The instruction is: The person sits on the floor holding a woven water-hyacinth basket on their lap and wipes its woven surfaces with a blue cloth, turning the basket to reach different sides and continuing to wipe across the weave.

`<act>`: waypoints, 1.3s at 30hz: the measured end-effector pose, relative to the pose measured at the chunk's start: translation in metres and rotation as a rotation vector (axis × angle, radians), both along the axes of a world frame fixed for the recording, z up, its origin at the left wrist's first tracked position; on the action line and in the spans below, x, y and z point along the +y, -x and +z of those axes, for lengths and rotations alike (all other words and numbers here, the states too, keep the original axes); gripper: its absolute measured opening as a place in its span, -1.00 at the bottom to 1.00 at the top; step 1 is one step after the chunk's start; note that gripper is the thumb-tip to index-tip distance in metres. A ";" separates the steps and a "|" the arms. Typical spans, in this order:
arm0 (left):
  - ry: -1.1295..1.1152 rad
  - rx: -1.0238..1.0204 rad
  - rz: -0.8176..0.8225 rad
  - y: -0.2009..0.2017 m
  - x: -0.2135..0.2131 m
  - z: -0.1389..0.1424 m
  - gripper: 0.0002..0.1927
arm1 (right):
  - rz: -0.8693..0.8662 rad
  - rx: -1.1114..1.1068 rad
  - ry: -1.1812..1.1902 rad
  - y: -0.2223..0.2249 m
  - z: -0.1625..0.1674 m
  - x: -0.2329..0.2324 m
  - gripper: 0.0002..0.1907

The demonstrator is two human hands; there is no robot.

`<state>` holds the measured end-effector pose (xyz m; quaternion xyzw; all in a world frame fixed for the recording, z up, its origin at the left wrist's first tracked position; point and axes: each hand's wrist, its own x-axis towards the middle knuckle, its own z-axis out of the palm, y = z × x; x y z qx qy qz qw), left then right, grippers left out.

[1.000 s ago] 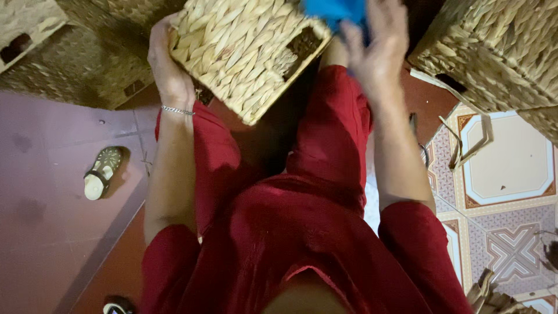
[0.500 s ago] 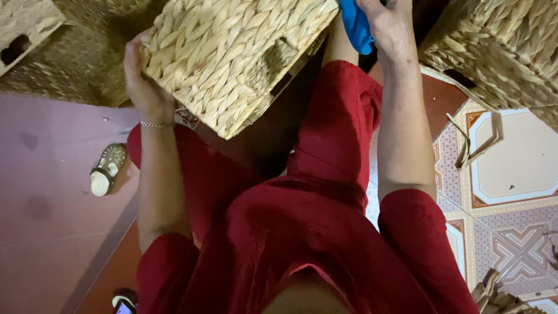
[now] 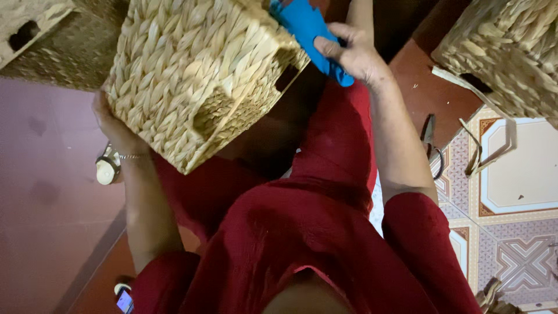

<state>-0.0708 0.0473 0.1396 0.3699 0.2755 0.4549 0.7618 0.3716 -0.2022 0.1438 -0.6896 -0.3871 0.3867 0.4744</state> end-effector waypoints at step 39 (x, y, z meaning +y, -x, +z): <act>0.307 0.155 -0.173 -0.075 -0.002 -0.105 -0.18 | -0.112 0.297 -0.305 0.019 -0.007 0.034 -0.71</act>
